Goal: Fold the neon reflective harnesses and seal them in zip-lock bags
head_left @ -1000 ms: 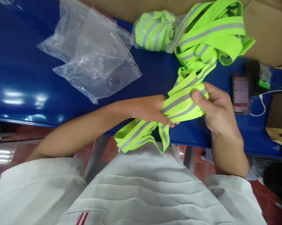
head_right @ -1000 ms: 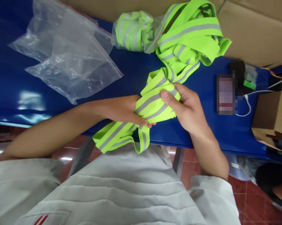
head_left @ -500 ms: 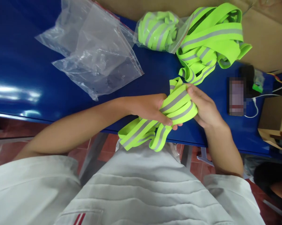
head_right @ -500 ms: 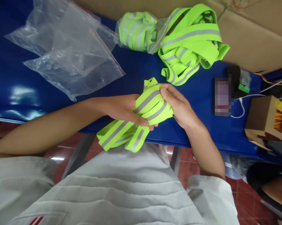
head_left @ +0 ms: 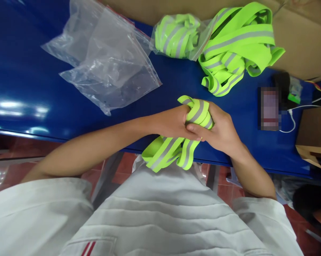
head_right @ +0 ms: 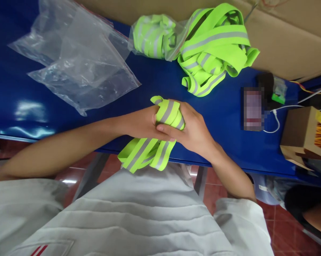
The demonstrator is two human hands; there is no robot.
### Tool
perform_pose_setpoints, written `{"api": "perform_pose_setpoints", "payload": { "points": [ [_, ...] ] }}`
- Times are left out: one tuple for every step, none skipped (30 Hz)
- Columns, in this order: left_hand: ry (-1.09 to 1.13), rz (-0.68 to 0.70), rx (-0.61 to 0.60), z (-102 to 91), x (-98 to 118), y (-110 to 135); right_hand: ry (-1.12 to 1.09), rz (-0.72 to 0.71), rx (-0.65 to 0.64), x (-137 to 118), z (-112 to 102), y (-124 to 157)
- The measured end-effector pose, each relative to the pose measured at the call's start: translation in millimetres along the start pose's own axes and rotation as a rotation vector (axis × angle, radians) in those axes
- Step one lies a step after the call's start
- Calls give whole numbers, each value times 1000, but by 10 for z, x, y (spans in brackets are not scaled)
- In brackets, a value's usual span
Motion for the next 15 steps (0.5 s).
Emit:
{"api": "perform_pose_setpoints", "payload": {
  "points": [
    [69,-57,-7,18,-28,10,-5,11,15,8,-9,-9],
    [148,-117,-19,40,-57,21,-16,25,31,12,-25,-15],
    [226,-178,-35,66,-86,32,-33,43,46,12,-43,-18],
    [295,-234,-49,90,-114,42,-52,63,63,6,-64,-18],
    [350,-280,-54,106,-138,48,-70,82,82,-5,-87,-15],
    [390,-317,-51,115,-161,52,-84,99,104,-19,-110,-9],
    [417,-349,-43,117,-184,54,-90,114,126,-33,-133,-2],
    [434,-380,-40,118,-206,56,-92,128,148,-45,-155,5],
    [441,-405,-43,118,-225,59,-96,141,167,-52,-174,11],
    [440,-418,-48,113,-237,61,-103,153,180,-54,-190,15],
    [431,-423,-59,109,-243,64,-113,160,189,-52,-205,17],
    [413,-419,-73,104,-243,66,-124,161,195,-50,-218,16],
    [386,-409,-84,97,-238,67,-134,156,196,-47,-229,14],
    [353,-397,-91,88,-231,69,-145,150,193,-43,-235,11],
    [320,-389,-94,81,-227,70,-155,143,186,-38,-238,7]
  ]
}}
Point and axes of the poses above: each hand's wrist, its own y-axis away from the middle knuckle, its own z-axis out of the palm, x = y × z, the point moved 6 cm from there along -y, towards the middle knuckle, and after that the axes turned 1 degree about -z, right-handed, at the moved point
